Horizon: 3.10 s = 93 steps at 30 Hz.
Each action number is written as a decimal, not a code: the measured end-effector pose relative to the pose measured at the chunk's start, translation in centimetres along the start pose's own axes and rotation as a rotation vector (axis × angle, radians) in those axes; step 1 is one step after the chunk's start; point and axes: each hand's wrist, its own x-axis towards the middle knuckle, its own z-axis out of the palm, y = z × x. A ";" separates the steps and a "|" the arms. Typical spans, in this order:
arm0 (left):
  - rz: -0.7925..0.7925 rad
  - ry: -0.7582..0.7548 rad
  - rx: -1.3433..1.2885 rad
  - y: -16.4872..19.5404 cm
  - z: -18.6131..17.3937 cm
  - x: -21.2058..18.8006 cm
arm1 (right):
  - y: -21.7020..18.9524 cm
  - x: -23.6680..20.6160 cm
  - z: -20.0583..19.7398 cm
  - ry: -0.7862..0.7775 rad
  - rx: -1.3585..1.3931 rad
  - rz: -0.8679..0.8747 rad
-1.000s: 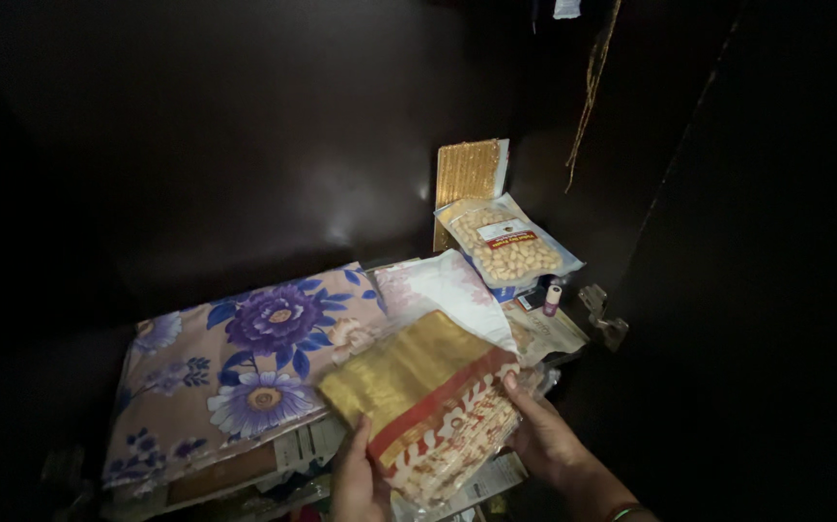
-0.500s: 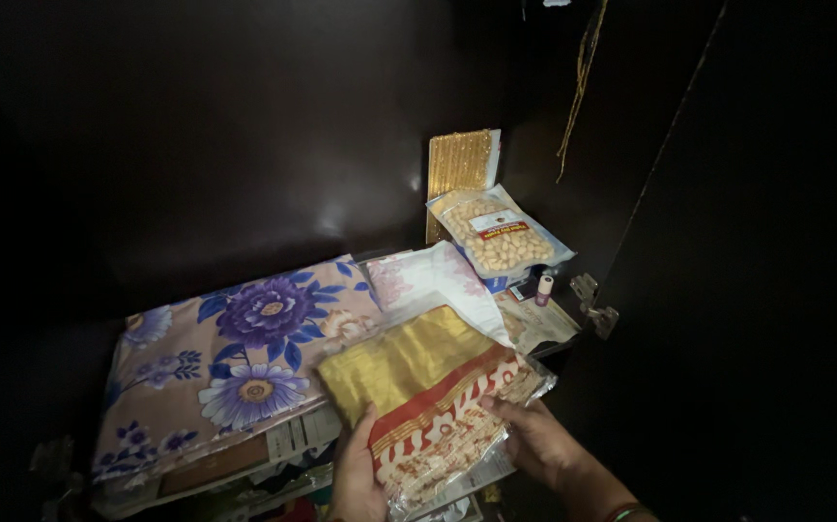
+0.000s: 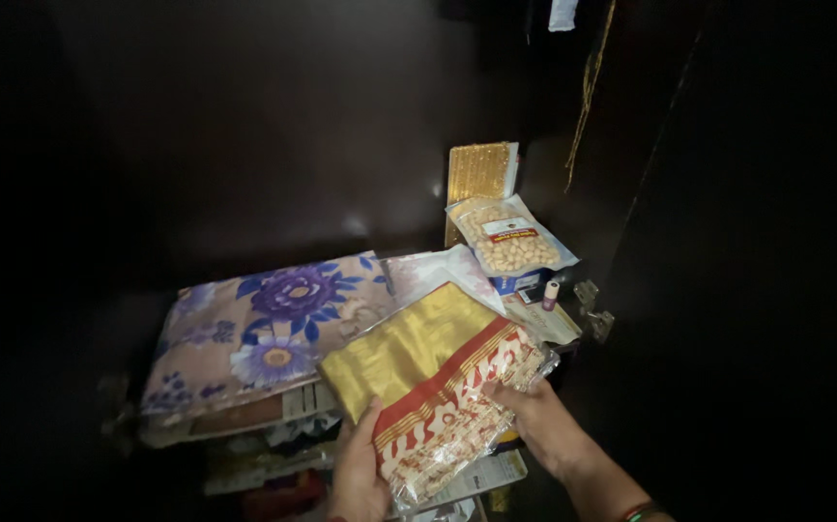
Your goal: The person lifts folded clothes, a folder, and packaged items off a dark wardrobe shelf and sets them on a nearby counter. They spread sheets of newspaper flat over the empty shelf, then place the folded clothes and packaged items back on top of the newspaper.
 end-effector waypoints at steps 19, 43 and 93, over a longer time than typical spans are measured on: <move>0.161 0.250 -0.099 -9.4 -0.9 -29.8 | 0.7 -21.5 -7.0 -0.406 -0.060 -0.116; 0.554 0.480 -0.417 -0.2 -23.1 -64.0 | 13.5 -46.7 17.1 -1.120 -0.198 0.102; 0.564 1.238 1.894 33.6 -46.4 -84.8 | 40.0 -65.3 64.8 -1.356 -0.143 0.582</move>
